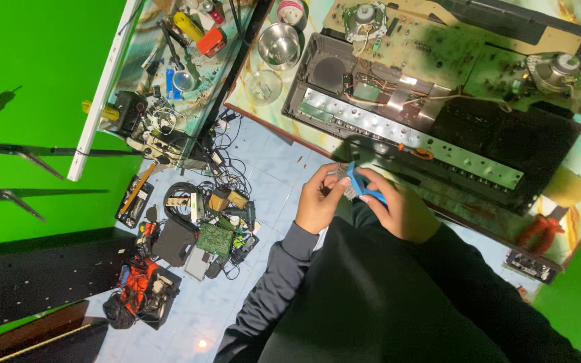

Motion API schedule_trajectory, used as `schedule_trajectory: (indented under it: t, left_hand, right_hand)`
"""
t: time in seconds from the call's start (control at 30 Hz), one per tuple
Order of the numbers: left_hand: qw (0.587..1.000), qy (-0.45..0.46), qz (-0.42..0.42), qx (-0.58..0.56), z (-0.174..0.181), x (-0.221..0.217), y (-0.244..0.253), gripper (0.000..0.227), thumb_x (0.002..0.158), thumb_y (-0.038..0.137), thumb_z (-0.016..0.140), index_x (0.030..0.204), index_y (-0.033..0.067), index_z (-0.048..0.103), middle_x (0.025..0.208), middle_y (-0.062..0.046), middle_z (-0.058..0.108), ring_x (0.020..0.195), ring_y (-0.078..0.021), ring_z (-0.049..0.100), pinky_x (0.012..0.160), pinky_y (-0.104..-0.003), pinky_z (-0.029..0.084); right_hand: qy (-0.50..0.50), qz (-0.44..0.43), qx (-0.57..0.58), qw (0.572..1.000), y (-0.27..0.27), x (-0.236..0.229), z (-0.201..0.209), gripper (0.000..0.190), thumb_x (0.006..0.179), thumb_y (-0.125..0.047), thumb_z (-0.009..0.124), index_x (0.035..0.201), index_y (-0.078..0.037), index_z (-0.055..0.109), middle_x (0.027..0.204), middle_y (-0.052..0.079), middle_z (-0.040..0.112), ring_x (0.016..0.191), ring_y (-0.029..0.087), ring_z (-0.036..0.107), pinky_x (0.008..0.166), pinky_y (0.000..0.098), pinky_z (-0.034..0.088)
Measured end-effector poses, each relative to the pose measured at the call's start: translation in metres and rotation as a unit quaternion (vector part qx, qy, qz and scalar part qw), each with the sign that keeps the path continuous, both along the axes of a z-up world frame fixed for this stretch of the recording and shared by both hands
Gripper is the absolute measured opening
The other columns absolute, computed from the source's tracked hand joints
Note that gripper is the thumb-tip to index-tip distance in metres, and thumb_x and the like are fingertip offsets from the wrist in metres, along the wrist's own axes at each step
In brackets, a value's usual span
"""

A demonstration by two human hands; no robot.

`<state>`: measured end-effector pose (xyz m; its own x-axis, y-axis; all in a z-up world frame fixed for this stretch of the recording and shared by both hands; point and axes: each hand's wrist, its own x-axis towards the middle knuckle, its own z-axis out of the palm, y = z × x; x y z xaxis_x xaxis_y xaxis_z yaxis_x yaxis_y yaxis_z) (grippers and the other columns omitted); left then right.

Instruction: The person uses a screwdriver to remove screws from a metal bracket on an electronic device. They then use a brush to clean the bracket and the surrounding area before reattaching the bracket and securing it with screws.

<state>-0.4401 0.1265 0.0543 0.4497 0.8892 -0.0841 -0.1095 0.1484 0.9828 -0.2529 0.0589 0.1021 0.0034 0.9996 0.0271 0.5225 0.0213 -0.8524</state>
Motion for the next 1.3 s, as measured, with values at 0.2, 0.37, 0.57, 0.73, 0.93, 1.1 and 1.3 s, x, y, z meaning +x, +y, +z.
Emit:
schedule_trajectory:
  t: [0.2,0.37,0.57,0.73,0.93,1.1,1.3]
  left_hand:
    - [1.0,0.01,0.018,-0.007,-0.01,0.01,0.054,0.033,0.101,0.004,0.067,0.132,-0.0029,0.058,0.1,-0.003,0.07,0.091,-0.0069,0.062,0.079,-0.022,0.049]
    - [0.997,0.083,0.006,0.0,-0.042,0.01,0.105,0.035,0.108,0.019,0.061,0.138,-0.0001,0.059,0.103,-0.003,0.07,0.091,-0.007,0.063,0.084,-0.021,0.052]
    - [0.987,0.132,-0.031,-0.09,-0.12,0.025,0.187,0.035,0.102,0.023,0.064,0.129,0.0007,0.06,0.103,-0.003,0.07,0.078,-0.01,0.067,0.065,-0.024,0.052]
    - [0.986,0.063,-0.1,-0.12,-0.195,0.047,0.257,0.043,0.1,0.018,0.065,0.139,0.0046,0.055,0.104,-0.008,0.07,0.077,-0.0129,0.065,0.065,-0.026,0.052]
    - [0.95,0.086,-0.167,-0.249,-0.224,0.07,0.286,0.047,0.1,0.026,0.066,0.14,0.009,0.047,0.101,-0.012,0.069,0.078,-0.0222,0.071,0.062,-0.033,0.058]
    - [0.917,0.062,-0.191,-0.345,-0.211,0.068,0.301,0.049,0.101,0.032,0.064,0.141,0.0099,0.047,0.113,-0.012,0.067,0.089,-0.0248,0.075,0.075,-0.038,0.062]
    - [0.9,0.045,-0.202,-0.383,-0.193,0.073,0.301,0.052,0.1,0.033,0.064,0.145,0.0121,0.048,0.112,-0.011,0.067,0.085,-0.0229,0.074,0.071,-0.036,0.06]
  right_hand:
    - [-0.101,-0.036,0.052,0.993,0.049,0.006,0.008,0.045,0.091,-0.021,0.072,0.135,-0.015,0.064,0.102,0.017,0.072,0.082,0.033,0.072,0.068,0.0404,0.054]
    - [-0.143,-0.045,0.017,0.989,0.082,0.025,-0.014,0.048,0.093,-0.034,0.074,0.136,-0.015,0.065,0.094,0.016,0.073,0.077,0.033,0.072,0.067,0.0402,0.055]
    - [-0.175,-0.126,-0.041,0.976,0.094,0.023,-0.044,0.049,0.091,-0.036,0.074,0.133,-0.012,0.068,0.101,0.017,0.075,0.077,0.033,0.074,0.068,0.0413,0.057]
    - [-0.159,-0.242,-0.03,0.957,0.107,0.005,-0.039,0.049,0.093,-0.039,0.07,0.134,-0.012,0.064,0.112,0.019,0.075,0.093,0.039,0.074,0.078,0.0452,0.058]
    - [-0.121,-0.33,-0.203,0.914,0.13,-0.022,-0.037,0.045,0.093,-0.043,0.066,0.132,-0.02,0.068,0.112,0.017,0.076,0.09,0.041,0.072,0.082,0.0504,0.057]
    - [-0.108,-0.365,-0.164,0.91,0.145,-0.038,-0.036,0.049,0.097,-0.047,0.065,0.133,-0.014,0.067,0.114,0.019,0.075,0.089,0.041,0.073,0.081,0.05,0.057]
    - [-0.089,-0.363,-0.216,0.902,0.16,-0.037,-0.039,0.05,0.098,-0.049,0.061,0.135,-0.015,0.067,0.11,0.018,0.075,0.085,0.041,0.074,0.08,0.0503,0.058]
